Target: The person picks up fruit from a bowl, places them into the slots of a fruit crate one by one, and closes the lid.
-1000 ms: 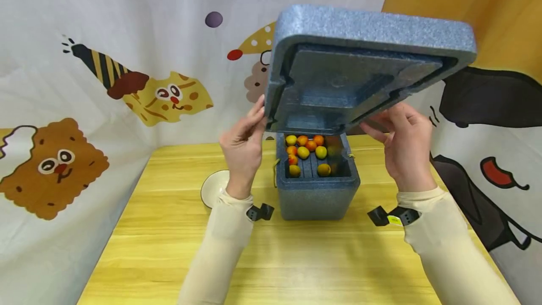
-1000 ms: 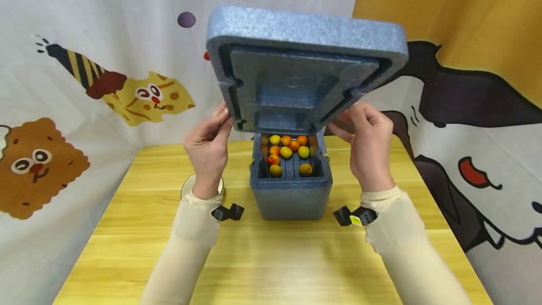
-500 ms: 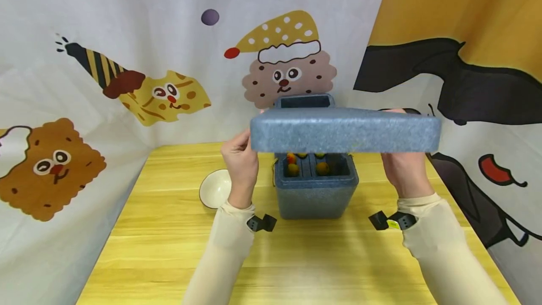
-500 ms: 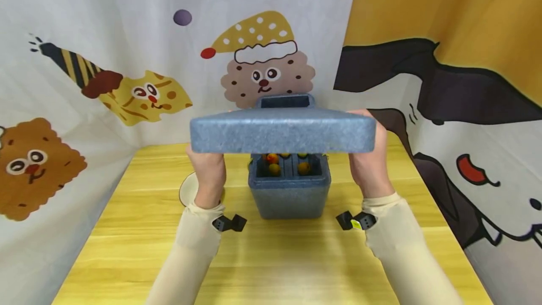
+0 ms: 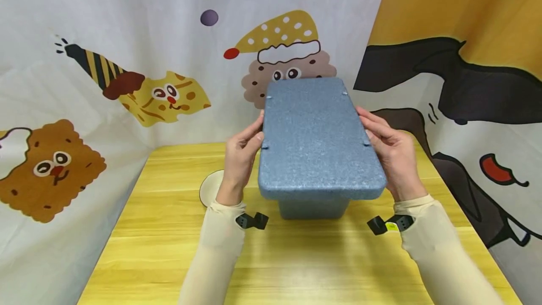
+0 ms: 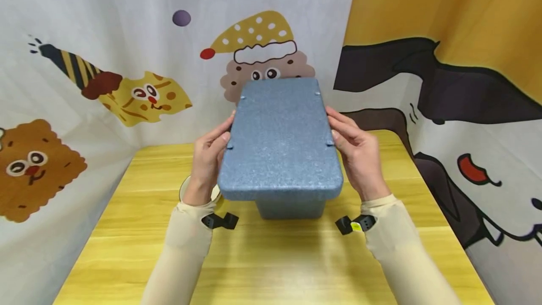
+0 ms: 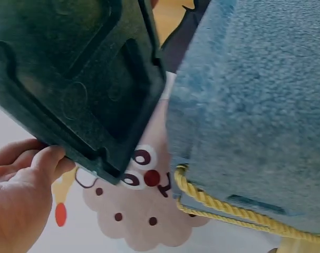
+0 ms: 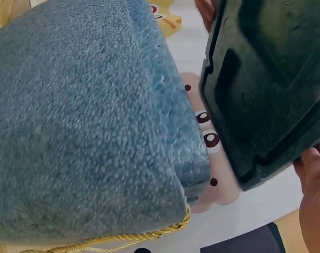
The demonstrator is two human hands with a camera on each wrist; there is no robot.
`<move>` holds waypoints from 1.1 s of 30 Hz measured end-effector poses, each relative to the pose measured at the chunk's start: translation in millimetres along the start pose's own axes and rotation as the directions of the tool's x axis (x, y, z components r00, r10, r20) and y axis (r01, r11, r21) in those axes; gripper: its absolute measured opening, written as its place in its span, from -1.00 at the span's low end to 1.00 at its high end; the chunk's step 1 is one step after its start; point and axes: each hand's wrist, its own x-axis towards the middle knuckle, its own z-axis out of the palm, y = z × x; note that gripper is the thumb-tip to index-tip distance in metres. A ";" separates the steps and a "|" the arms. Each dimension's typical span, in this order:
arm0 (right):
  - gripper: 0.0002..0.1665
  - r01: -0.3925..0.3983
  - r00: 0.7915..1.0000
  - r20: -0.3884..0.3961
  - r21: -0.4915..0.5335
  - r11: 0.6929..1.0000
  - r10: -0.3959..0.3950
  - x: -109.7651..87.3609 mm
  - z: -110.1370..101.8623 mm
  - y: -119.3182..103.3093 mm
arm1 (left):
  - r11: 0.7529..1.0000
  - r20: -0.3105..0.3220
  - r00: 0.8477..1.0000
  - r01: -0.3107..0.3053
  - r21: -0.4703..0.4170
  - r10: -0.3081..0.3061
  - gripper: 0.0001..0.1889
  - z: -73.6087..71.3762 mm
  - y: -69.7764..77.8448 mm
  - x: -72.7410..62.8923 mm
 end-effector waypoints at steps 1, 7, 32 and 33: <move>-0.63 0.004 1.000 0.006 0.015 1.000 -0.004 0.4 0.1 0.5 | 1.000 0.017 1.000 0.018 0.011 -0.019 -0.48 -0.4 -1.6 -0.3; -0.55 -0.055 0.996 0.077 0.079 0.995 0.048 3.5 -2.9 3.9 | 0.978 0.077 0.986 0.134 0.163 -0.148 -0.48 -2.1 -9.5 -1.9; -0.35 -0.221 0.969 0.101 -0.050 0.974 0.225 14.2 -19.3 38.9 | 0.897 -0.003 0.953 0.287 0.335 -0.303 -0.44 0.7 -45.8 19.9; -0.34 -0.225 0.968 0.099 -0.055 0.973 0.230 14.7 -18.9 39.1 | 0.891 -0.010 0.952 0.289 0.351 -0.305 -0.45 1.8 -45.9 20.0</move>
